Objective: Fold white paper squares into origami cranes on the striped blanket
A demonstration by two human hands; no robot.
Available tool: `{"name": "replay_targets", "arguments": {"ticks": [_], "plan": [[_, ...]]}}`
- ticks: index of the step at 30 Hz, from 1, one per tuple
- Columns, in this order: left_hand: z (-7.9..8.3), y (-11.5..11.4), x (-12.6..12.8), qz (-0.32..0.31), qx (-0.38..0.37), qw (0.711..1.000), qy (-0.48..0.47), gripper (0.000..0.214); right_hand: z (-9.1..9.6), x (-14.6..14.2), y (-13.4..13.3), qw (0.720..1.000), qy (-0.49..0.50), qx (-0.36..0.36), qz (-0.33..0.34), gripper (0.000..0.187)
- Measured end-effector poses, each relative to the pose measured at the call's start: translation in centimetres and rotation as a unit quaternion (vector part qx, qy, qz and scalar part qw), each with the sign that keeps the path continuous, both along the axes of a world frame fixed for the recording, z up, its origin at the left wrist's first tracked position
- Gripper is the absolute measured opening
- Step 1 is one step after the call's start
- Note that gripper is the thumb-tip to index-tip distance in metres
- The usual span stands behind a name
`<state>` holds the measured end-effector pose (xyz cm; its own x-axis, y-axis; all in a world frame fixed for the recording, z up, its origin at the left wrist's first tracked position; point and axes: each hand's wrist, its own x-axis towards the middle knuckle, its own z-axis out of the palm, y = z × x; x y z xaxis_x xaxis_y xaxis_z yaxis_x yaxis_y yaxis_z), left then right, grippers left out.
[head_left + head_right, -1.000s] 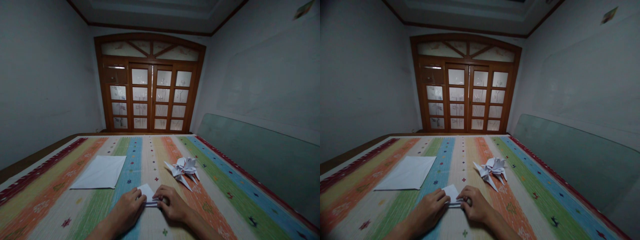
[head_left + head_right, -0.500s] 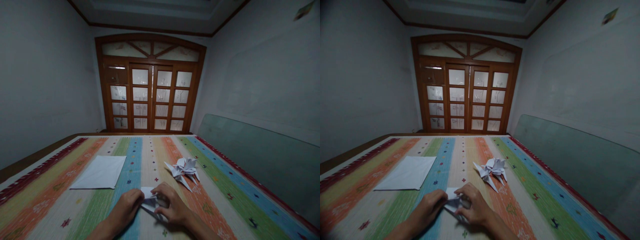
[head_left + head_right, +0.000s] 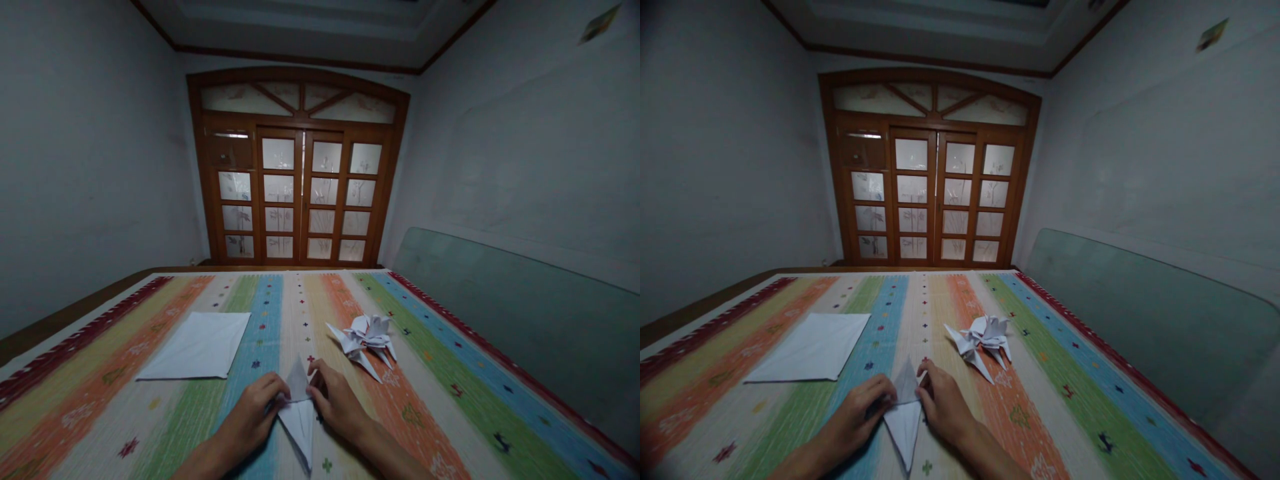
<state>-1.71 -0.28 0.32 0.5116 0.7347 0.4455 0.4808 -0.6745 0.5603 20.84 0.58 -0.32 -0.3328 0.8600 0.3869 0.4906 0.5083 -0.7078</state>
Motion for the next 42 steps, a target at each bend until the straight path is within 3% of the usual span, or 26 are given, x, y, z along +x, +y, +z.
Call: {"name": "replay_targets", "arguments": {"ticks": [4, 12, 17, 27, 34, 42], "plan": [[0.5, -0.1, 0.3, -0.002, 0.038, 0.999, 0.030, 0.024, -0.6, 0.2, 0.2, 0.997, -0.059, 0.049, 0.008, 0.020], [0.3, 0.0, -0.2, 0.060, 0.049, 0.995, 0.065, 0.022, -0.5, 0.4, 0.0, 0.994, -0.089, 0.065, 0.021, 0.019], [0.2, -0.2, -0.5, 0.038, 0.067, 0.994, 0.083, 0.019, -0.5, 0.4, -0.3, 0.993, -0.099, 0.064, 0.023, 0.020], [2.5, -0.1, -2.1, -0.030, 0.117, 0.983, 0.135, 0.028, 0.7, 1.6, -0.5, 0.985, -0.146, 0.074, 0.049, 0.023], [1.9, 0.3, -2.9, -0.046, 0.103, 0.980, 0.163, 0.028, 2.3, 2.3, -1.0, 0.979, -0.163, 0.079, 0.098, 0.030], [1.1, 1.0, -2.1, -0.051, 0.162, 0.968, 0.185, 0.029, 1.2, 2.1, -0.8, 0.976, -0.148, 0.100, 0.127, 0.045]]}}
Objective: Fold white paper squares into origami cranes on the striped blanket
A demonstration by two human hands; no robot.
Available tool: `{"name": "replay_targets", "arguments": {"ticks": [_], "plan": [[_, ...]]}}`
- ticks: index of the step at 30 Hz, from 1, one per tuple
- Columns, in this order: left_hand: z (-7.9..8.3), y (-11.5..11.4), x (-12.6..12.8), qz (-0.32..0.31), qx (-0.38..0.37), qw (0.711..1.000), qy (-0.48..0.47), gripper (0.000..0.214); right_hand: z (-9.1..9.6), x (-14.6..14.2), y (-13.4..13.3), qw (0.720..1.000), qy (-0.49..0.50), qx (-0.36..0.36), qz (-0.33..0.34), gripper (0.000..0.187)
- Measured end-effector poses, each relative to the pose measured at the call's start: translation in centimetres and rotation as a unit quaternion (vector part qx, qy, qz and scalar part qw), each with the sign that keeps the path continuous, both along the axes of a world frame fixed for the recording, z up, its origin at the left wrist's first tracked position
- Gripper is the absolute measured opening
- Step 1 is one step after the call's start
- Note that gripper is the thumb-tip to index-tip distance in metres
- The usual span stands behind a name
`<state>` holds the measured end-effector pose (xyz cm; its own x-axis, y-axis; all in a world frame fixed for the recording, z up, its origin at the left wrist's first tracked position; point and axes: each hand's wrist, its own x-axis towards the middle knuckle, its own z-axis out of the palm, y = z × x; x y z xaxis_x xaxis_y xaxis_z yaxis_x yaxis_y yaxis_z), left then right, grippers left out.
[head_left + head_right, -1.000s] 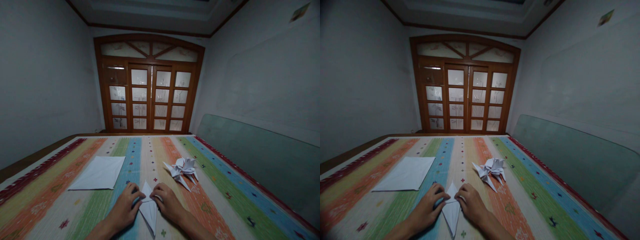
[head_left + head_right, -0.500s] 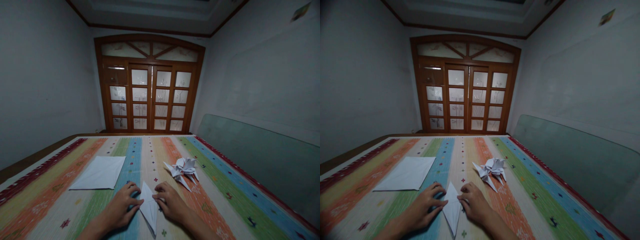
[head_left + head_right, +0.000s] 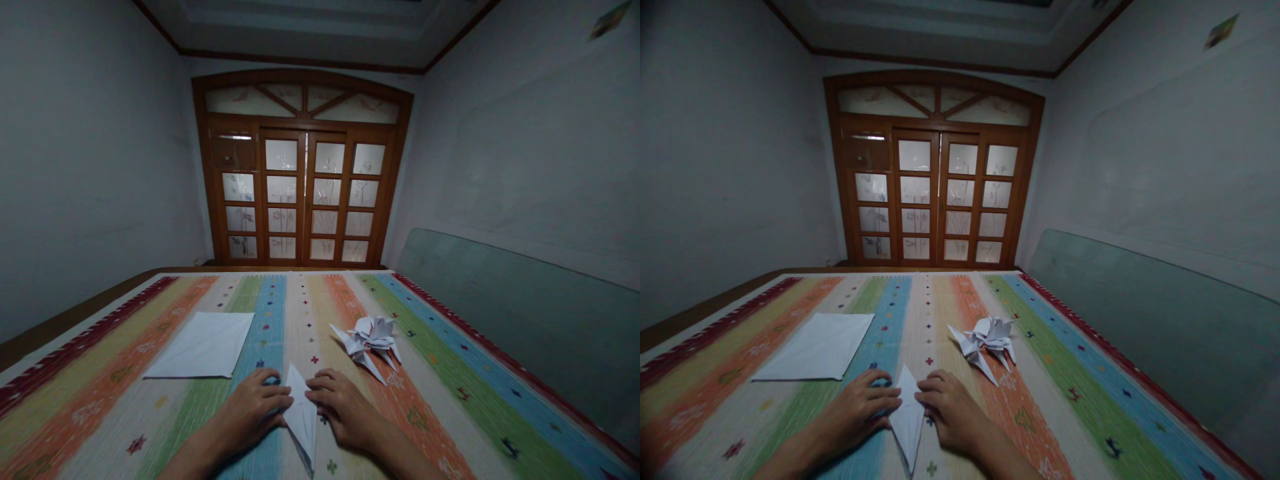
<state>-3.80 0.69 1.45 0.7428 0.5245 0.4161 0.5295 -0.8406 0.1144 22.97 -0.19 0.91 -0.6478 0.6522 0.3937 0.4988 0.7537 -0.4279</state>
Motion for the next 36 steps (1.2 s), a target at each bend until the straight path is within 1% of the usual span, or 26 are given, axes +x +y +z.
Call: {"name": "replay_targets", "arguments": {"ticks": [5, 10, 15, 18, 21, 25, 31, 34, 36], "plan": [[-0.4, 0.2, -0.2, 0.000, 0.031, 0.999, 0.027, 0.025, -0.5, 0.1, 0.2, 1.000, -0.010, 0.017, -0.009, 0.042], [-0.5, 0.1, -0.1, -0.010, 0.046, 0.999, -0.007, 0.016, -0.8, 0.1, 0.3, 0.999, -0.009, 0.027, -0.018, 0.038], [-0.5, -0.1, 0.1, -0.012, 0.034, 0.999, -0.035, 0.020, -0.8, 0.1, 0.3, 0.999, -0.013, 0.027, -0.019, 0.035], [-0.4, -0.2, 0.3, -0.012, 0.000, 0.998, -0.055, 0.023, -0.7, 0.0, 0.2, 0.999, -0.013, 0.030, -0.022, 0.032], [-0.5, -0.2, 0.4, -0.012, -0.056, 0.994, -0.097, 0.025, -0.7, -0.2, 0.2, 0.999, 0.008, 0.023, -0.025, 0.025], [-0.7, -0.2, 0.8, 0.032, -0.118, 0.978, -0.169, 0.023, -0.9, -0.6, 0.3, 0.998, 0.059, 0.005, -0.029, 0.023], [-0.7, -0.4, 1.8, 0.079, -0.174, 0.946, -0.260, 0.026, -1.5, -1.3, 0.8, 0.990, 0.127, -0.005, -0.067, 0.027], [-0.7, -0.7, 2.2, 0.087, -0.229, 0.923, -0.296, 0.022, -1.6, -1.7, 0.8, 0.985, 0.156, 0.001, -0.073, 0.030], [-0.9, -1.1, 2.4, 0.086, -0.271, 0.904, -0.318, 0.028, -1.7, -2.0, 0.7, 0.983, 0.163, 0.006, -0.080, 0.032]]}}
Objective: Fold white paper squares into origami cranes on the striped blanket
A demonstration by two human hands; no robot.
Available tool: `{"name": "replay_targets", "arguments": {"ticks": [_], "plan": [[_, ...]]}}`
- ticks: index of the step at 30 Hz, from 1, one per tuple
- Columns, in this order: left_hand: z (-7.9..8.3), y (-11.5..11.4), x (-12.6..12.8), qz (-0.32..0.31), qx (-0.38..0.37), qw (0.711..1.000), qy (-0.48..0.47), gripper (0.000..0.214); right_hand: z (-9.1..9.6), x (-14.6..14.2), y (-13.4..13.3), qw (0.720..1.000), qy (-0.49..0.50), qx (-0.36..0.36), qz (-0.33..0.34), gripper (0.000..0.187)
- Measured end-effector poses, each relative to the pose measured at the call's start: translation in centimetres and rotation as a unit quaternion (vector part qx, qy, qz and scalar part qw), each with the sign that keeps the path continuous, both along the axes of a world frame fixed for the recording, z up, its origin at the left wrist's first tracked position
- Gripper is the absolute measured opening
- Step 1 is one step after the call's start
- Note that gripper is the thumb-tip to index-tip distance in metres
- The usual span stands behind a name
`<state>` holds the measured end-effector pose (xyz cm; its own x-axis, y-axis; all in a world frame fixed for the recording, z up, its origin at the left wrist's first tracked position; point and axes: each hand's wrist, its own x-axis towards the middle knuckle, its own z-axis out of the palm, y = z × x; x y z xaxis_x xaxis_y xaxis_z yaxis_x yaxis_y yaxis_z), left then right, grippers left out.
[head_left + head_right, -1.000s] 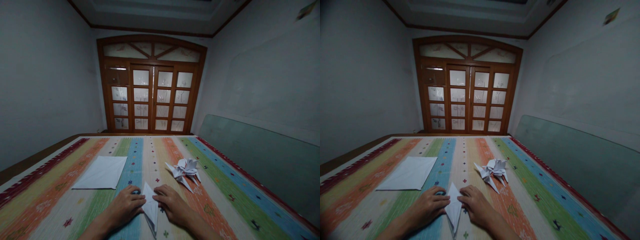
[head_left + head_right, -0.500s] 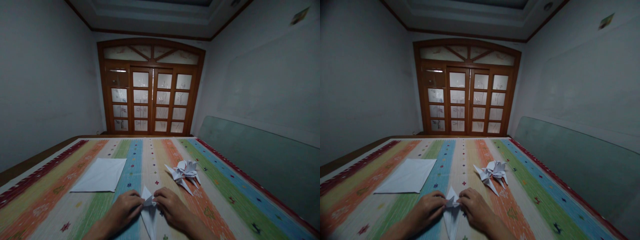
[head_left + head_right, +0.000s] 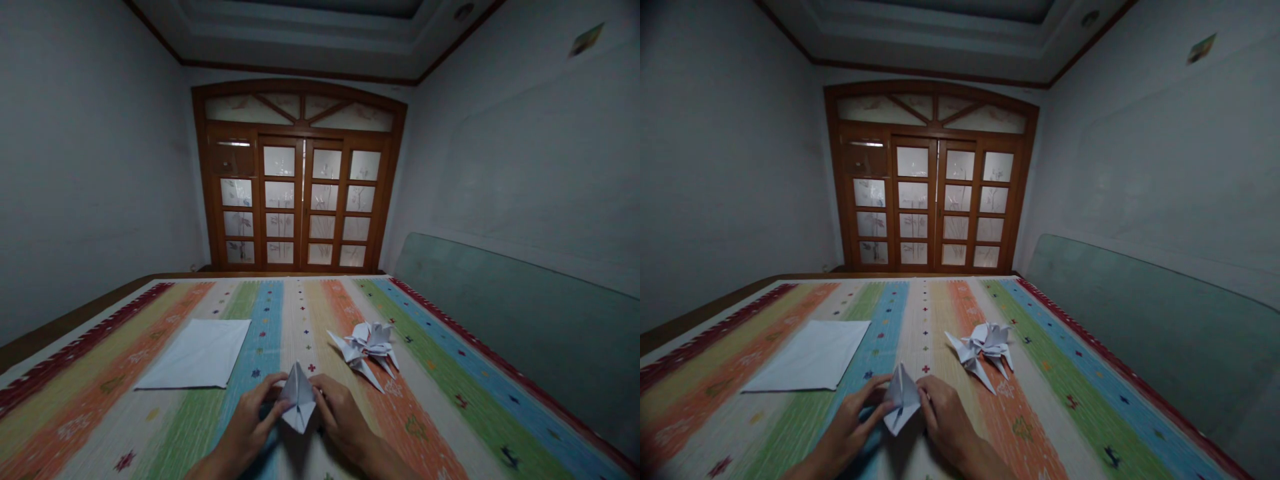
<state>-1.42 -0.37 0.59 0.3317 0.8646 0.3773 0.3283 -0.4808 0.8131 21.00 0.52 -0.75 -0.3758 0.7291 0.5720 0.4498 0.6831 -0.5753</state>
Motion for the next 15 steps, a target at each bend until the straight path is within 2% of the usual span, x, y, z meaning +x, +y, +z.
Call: {"name": "replay_targets", "arguments": {"ticks": [2, 5, 8, 12, 15], "plan": [[-0.19, -0.37, -0.02, -0.001, -0.019, 0.999, -0.027, 0.038, -0.04, -0.16, -0.12, 1.000, 0.005, 0.001, -0.010, 0.034], [-0.27, -0.80, -0.13, -0.002, 0.001, 0.999, -0.053, 0.041, -0.03, -0.25, -0.23, 0.999, 0.025, -0.010, -0.020, 0.035], [-0.05, -0.92, 0.03, 0.003, 0.031, 0.998, -0.059, 0.031, 0.07, -0.28, -0.32, 0.999, 0.043, -0.026, -0.021, 0.033], [0.03, -0.67, 0.50, 0.045, 0.068, 0.995, -0.050, 0.011, 0.31, -0.51, -0.64, 0.997, 0.055, -0.053, -0.002, 0.026], [-0.27, -0.39, 0.57, 0.081, 0.113, 0.989, -0.050, 0.007, 0.31, -0.84, -0.95, 0.993, 0.087, -0.075, 0.016, 0.018]]}}
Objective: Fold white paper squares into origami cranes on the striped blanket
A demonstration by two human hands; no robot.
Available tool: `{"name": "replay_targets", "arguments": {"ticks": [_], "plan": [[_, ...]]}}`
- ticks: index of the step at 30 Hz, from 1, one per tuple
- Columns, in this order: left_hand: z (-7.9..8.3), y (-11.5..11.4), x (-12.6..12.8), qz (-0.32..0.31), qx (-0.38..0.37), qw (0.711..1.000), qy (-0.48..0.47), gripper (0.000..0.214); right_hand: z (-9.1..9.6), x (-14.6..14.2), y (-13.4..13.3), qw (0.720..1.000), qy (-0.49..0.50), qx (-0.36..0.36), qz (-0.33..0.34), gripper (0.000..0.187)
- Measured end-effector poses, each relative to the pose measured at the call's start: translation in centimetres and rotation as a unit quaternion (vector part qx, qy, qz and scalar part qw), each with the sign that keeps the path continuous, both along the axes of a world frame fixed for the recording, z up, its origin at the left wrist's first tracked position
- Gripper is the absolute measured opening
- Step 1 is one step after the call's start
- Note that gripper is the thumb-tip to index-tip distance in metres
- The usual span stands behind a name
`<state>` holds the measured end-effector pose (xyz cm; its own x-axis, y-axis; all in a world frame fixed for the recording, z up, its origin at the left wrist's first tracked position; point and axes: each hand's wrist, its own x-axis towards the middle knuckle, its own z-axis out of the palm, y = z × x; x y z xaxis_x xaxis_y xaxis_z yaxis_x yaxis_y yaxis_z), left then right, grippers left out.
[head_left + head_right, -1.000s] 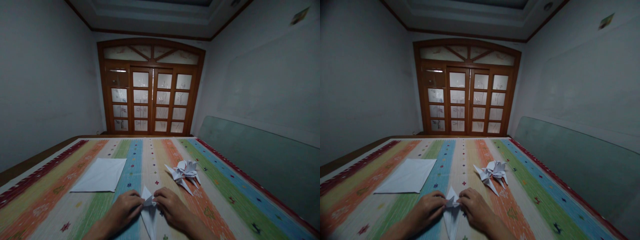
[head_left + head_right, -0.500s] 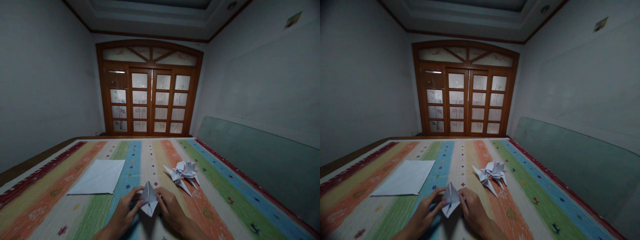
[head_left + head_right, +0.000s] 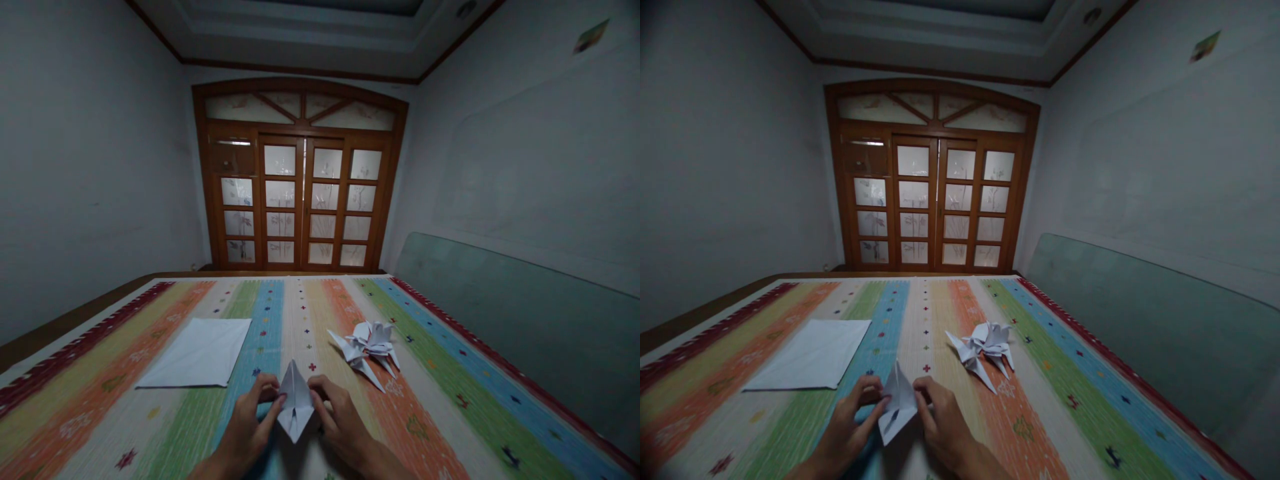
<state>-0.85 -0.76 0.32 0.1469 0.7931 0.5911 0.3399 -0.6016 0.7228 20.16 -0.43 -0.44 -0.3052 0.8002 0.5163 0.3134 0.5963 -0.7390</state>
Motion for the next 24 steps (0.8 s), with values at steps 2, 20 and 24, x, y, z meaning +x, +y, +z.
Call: {"name": "replay_targets", "arguments": {"ticks": [2, 20, 24], "plan": [[-0.1, 0.1, -0.1, 0.019, 0.043, 0.999, 0.004, 0.005, -0.2, -0.2, -0.1, 0.999, 0.033, -0.004, 0.004, 0.013], [-1.6, -0.3, -1.4, -0.067, 0.000, 0.992, 0.107, 0.058, -0.4, -0.1, -0.1, 0.996, 0.064, 0.021, -0.056, 0.006], [-1.3, -0.5, -1.4, -0.114, -0.026, 0.988, 0.098, 0.075, 0.1, 0.3, -0.3, 0.996, 0.041, 0.058, -0.061, 0.013]]}}
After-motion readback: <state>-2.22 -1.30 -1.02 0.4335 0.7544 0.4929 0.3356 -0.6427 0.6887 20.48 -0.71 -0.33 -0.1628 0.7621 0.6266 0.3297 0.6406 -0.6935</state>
